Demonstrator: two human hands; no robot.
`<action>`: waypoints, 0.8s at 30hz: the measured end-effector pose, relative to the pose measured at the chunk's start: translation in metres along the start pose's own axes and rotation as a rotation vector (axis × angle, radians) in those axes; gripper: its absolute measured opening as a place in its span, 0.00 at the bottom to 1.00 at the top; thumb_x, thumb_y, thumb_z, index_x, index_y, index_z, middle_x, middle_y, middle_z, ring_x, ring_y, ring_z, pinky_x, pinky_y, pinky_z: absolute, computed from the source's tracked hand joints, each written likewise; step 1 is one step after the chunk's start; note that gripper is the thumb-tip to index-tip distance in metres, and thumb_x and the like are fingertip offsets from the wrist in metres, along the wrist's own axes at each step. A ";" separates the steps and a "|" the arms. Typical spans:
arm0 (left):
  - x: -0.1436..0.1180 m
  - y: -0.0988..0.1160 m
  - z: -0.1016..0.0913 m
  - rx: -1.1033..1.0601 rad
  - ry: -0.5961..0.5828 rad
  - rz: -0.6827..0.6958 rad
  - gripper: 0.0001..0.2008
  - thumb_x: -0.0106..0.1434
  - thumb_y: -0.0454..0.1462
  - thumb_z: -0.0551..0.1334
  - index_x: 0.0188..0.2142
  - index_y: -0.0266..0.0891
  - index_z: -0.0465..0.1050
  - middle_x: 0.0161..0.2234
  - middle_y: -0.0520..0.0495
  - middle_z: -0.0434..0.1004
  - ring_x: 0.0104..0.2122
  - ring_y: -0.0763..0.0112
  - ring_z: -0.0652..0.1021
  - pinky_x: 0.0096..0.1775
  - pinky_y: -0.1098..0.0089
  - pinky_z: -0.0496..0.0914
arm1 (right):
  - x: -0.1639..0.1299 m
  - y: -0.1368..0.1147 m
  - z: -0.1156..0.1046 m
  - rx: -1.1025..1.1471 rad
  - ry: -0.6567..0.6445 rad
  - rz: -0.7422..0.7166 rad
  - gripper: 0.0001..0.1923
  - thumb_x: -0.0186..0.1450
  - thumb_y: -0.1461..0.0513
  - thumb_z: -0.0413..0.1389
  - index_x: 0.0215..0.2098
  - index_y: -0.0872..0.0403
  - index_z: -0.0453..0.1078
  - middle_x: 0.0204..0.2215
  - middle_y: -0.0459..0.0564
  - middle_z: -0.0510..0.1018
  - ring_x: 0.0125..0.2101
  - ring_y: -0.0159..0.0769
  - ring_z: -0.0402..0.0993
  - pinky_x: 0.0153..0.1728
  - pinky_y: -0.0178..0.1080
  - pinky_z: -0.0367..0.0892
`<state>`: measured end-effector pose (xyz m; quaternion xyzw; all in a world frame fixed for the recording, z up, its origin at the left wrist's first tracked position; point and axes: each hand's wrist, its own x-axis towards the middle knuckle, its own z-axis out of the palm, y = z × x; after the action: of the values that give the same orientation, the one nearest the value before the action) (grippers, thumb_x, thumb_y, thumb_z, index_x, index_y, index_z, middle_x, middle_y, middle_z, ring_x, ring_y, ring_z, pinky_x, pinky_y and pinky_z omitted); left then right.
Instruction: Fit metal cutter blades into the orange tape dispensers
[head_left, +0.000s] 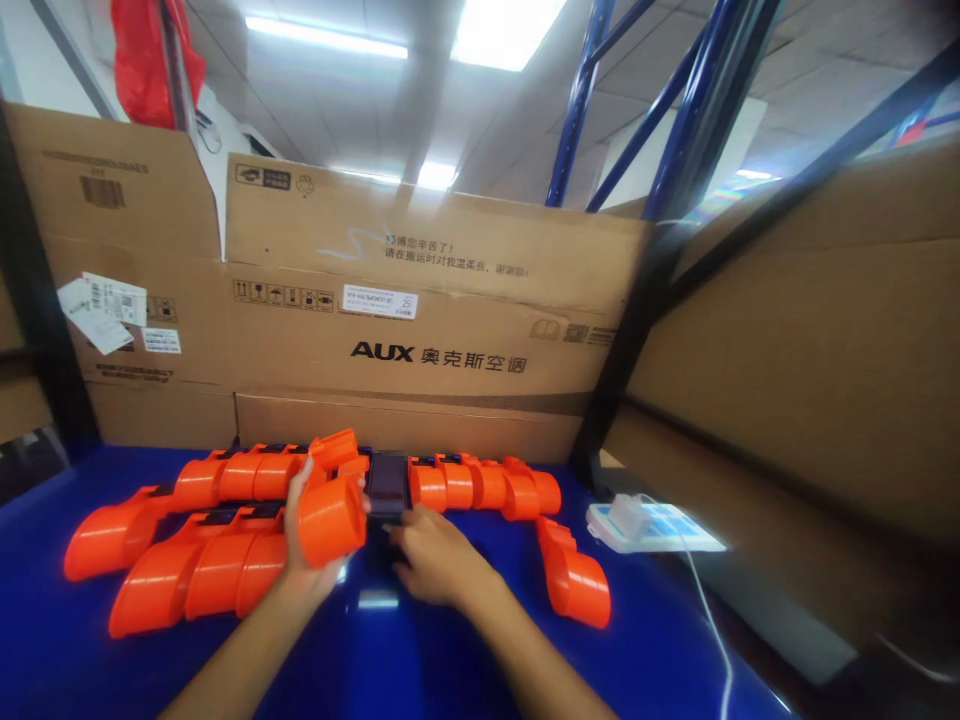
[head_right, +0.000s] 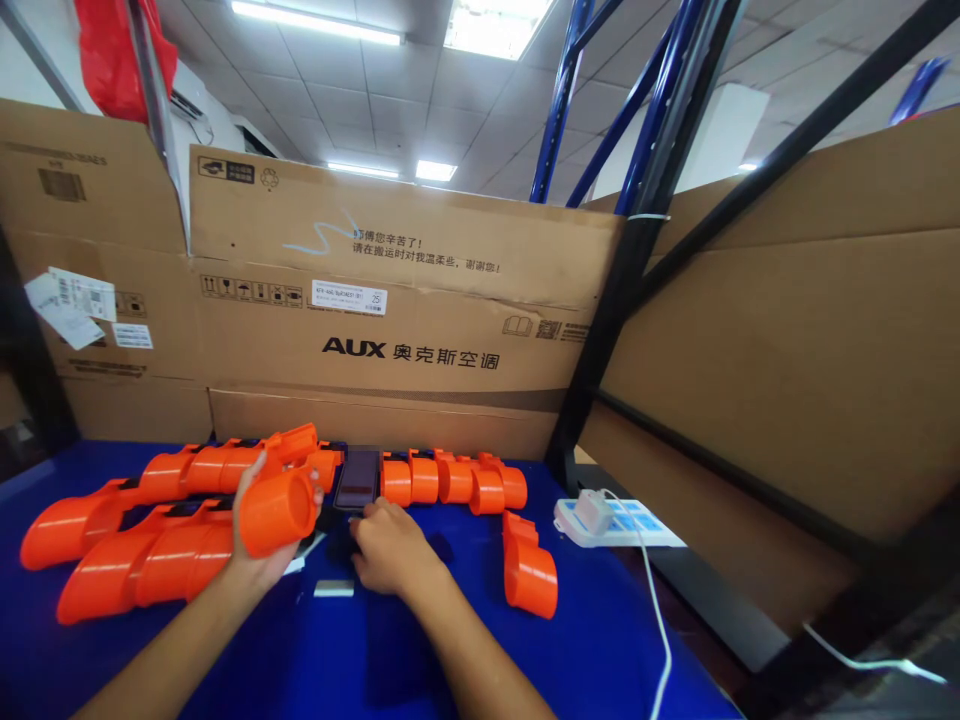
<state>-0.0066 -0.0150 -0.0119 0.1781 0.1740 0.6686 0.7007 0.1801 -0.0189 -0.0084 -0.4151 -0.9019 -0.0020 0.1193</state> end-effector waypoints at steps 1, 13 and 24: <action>0.000 0.000 0.000 0.010 -0.008 0.011 0.19 0.62 0.51 0.59 0.37 0.35 0.73 0.27 0.44 0.80 0.23 0.63 0.80 0.23 0.68 0.75 | -0.001 0.001 -0.002 0.007 -0.006 0.004 0.08 0.59 0.63 0.60 0.38 0.55 0.75 0.40 0.53 0.76 0.42 0.43 0.71 0.42 0.39 0.65; -0.003 -0.009 0.007 0.174 -0.103 -0.073 0.21 0.61 0.52 0.60 0.31 0.34 0.74 0.27 0.42 0.80 0.22 0.65 0.80 0.23 0.70 0.72 | -0.008 -0.005 0.004 0.200 -0.089 -0.176 0.05 0.57 0.62 0.64 0.33 0.53 0.77 0.43 0.52 0.73 0.46 0.44 0.66 0.46 0.41 0.61; 0.003 -0.016 0.000 0.552 -0.194 -0.272 0.30 0.57 0.62 0.56 0.29 0.36 0.74 0.19 0.41 0.78 0.14 0.68 0.73 0.17 0.73 0.62 | -0.005 0.028 -0.012 0.820 0.366 0.122 0.07 0.67 0.60 0.53 0.33 0.54 0.69 0.26 0.45 0.76 0.27 0.33 0.72 0.31 0.35 0.65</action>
<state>0.0079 -0.0132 -0.0196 0.3996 0.3032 0.4764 0.7221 0.2068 -0.0058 -0.0009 -0.3786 -0.7661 0.2889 0.4315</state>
